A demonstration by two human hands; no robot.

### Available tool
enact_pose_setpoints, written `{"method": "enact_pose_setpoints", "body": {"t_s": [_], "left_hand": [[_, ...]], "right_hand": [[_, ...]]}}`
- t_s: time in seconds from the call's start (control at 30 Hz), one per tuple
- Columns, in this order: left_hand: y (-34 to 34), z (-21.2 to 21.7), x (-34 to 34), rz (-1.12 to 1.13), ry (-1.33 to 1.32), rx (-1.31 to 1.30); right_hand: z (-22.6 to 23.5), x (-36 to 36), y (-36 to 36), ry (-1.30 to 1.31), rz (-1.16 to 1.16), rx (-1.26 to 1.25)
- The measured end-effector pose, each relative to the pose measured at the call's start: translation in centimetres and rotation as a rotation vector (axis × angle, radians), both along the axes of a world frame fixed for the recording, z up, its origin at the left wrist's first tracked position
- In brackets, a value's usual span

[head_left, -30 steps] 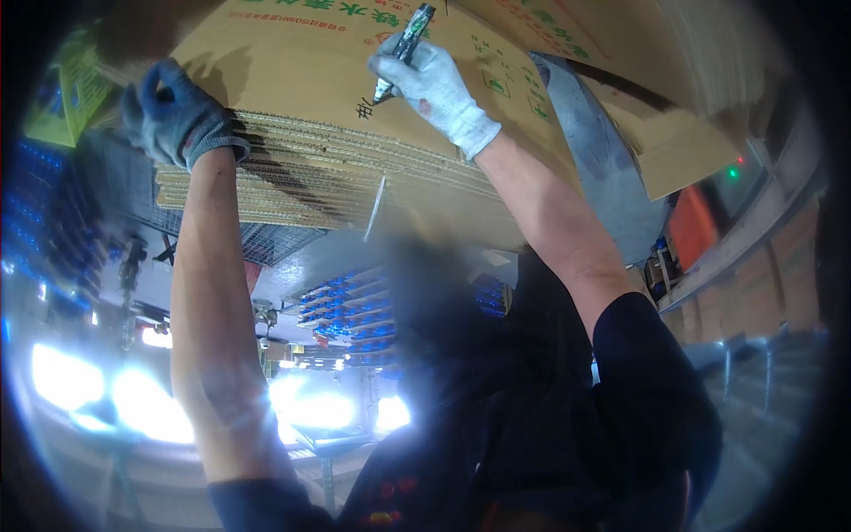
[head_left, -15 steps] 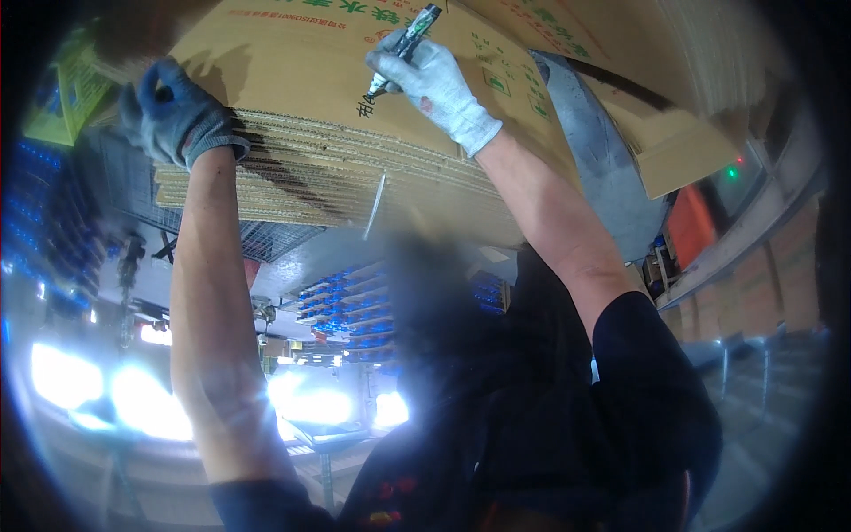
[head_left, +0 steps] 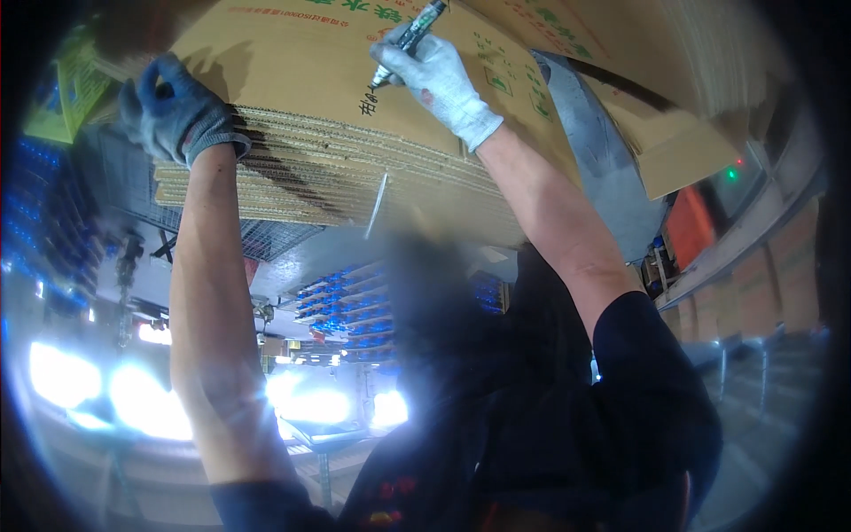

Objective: The person writes labels on a stack of flat cardboard boxes using a marker and moves some boxes to another stack.

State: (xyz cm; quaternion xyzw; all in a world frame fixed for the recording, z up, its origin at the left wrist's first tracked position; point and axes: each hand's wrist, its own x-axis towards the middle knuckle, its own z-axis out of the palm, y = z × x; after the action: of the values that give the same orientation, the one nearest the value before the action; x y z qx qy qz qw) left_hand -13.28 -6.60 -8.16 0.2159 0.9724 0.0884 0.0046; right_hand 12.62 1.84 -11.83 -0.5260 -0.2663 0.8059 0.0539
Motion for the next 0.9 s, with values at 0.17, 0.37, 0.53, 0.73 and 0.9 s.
{"method": "enact_pose_setpoints", "body": {"t_s": [0.17, 0.37, 0.53, 0.73, 0.9], "left_hand": [[0.7, 0.5, 0.5, 0.060, -0.038, -0.051], [0.3, 0.1, 0.1, 0.068, -0.028, -0.060], [0.0, -0.2, -0.2, 0.003, 0.059, -0.109], [-0.2, -0.3, -0.4, -0.003, 0.053, -0.103], [0.0, -0.2, 0.0, 0.008, 0.044, -0.117]], "right_hand": [[-0.7, 0.5, -0.1, 0.023, -0.051, 0.030], [-0.4, -0.1, 0.3, -0.001, 0.010, 0.060], [-1.1, 0.6, 0.2, 0.017, 0.017, 0.013], [-1.6, 0.7, 0.2, -0.118, 0.069, 0.038], [-1.6, 1.1, 0.1, -0.016, 0.035, 0.041]]}}
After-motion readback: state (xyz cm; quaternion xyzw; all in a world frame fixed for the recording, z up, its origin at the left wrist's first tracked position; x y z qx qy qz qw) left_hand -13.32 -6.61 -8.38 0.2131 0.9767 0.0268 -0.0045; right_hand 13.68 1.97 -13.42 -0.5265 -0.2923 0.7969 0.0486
